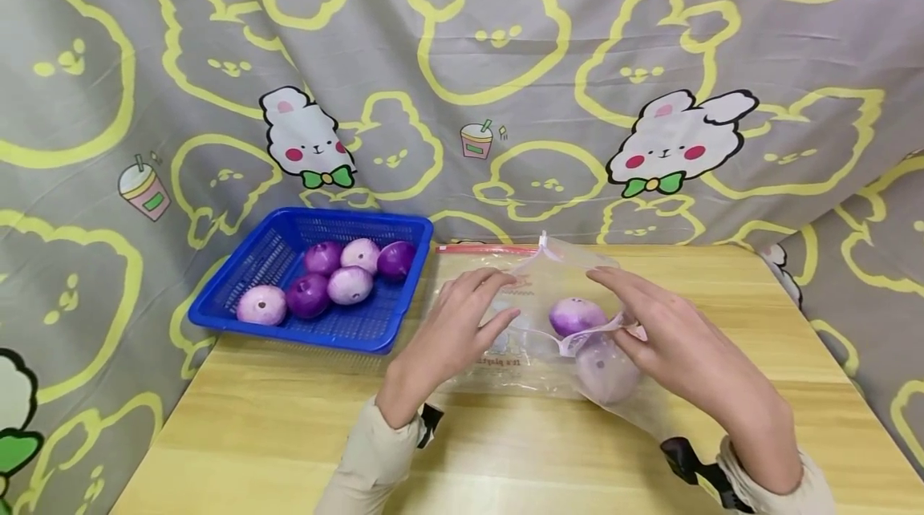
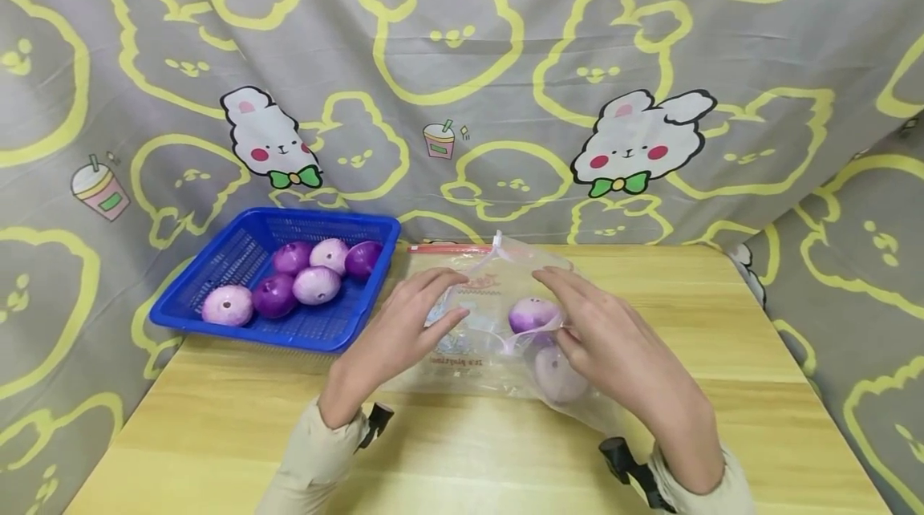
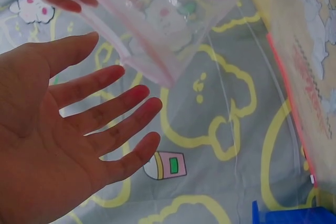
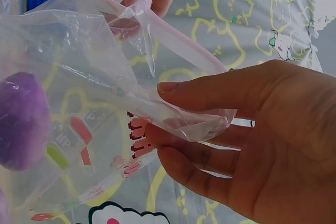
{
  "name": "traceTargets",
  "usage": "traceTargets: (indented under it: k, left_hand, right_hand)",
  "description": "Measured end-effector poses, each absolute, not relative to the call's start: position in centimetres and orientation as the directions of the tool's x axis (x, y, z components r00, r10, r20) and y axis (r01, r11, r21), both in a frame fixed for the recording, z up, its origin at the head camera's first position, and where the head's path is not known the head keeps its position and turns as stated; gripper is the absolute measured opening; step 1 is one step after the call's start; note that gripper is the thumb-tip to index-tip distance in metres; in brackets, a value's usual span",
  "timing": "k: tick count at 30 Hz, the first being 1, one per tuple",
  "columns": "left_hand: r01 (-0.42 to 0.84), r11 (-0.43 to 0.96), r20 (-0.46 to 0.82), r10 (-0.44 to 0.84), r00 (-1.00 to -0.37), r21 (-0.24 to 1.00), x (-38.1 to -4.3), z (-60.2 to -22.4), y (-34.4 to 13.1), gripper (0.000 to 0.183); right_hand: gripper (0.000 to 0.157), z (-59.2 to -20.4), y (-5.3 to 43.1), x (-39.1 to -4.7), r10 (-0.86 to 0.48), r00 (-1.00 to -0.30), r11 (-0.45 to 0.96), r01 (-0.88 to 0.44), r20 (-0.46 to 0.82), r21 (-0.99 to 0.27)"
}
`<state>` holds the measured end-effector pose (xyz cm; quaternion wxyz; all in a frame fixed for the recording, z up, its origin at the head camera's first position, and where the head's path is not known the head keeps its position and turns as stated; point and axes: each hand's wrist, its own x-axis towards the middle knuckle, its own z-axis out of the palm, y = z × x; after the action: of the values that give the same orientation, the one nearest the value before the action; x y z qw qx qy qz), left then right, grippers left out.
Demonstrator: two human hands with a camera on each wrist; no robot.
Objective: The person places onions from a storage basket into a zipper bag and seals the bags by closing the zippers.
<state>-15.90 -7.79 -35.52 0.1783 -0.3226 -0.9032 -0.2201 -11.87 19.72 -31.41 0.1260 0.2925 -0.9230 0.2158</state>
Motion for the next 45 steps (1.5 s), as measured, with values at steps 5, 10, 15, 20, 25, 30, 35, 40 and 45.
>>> traceTargets:
  k: [5, 10, 15, 20, 25, 30, 35, 40, 45]
  left_hand:
    - [0.65, 0.703, 0.48, 0.48, -0.734, 0.289, -16.1, -35.2, -8.5, 0.033]
    - [0.652, 0.698, 0.494, 0.472, -0.73, 0.297, -16.2, -35.2, -9.1, 0.029]
    - [0.643, 0.71, 0.502, 0.46, -0.732, 0.287, -16.5, -36.0, -9.8, 0.028]
    - [0.604, 0.739, 0.517, 0.407, -0.753, 0.298, -16.7, -37.3, -11.7, 0.026]
    - [0.563, 0.769, 0.524, 0.36, -0.772, 0.302, -16.7, -38.2, -14.1, 0.027]
    - [0.542, 0.795, 0.562, 0.326, -0.76, 0.273, -16.6, -39.6, -16.2, 0.027]
    - [0.521, 0.81, 0.571, 0.302, -0.763, 0.269, -16.3, -41.1, -17.8, 0.026]
    - [0.505, 0.826, 0.574, 0.293, -0.765, 0.252, -16.4, -41.7, -18.9, 0.025]
    - [0.492, 0.83, 0.581, 0.27, -0.768, 0.264, -16.6, -41.8, -19.8, 0.022]
  right_hand:
    - [0.071, -31.3, 19.6, -11.8, -0.483, -0.806, 0.735, -0.585, 0.34, -0.342]
    - [0.071, -31.3, 19.6, -11.8, -0.482, -0.811, 0.738, -0.58, 0.333, -0.345]
    - [0.071, -31.4, 19.7, -11.9, -0.488, -0.8, 0.731, -0.593, 0.35, -0.338]
    - [0.069, -31.8, 19.2, -12.3, -0.498, -0.798, 0.721, -0.599, 0.34, -0.349]
    - [0.07, -32.2, 19.0, -12.4, -0.502, -0.795, 0.714, -0.603, 0.34, -0.357]
    - [0.068, -32.3, 19.1, -12.2, -0.511, -0.775, 0.701, -0.626, 0.371, -0.342]
    - [0.057, -32.2, 19.5, -12.1, -0.476, -0.821, 0.709, -0.571, 0.315, -0.413]
    - [0.043, -32.0, 19.6, -12.1, -0.421, -0.86, 0.735, -0.51, 0.289, -0.446]
    - [0.036, -32.0, 20.0, -12.2, -0.397, -0.849, 0.756, -0.518, 0.349, -0.4]
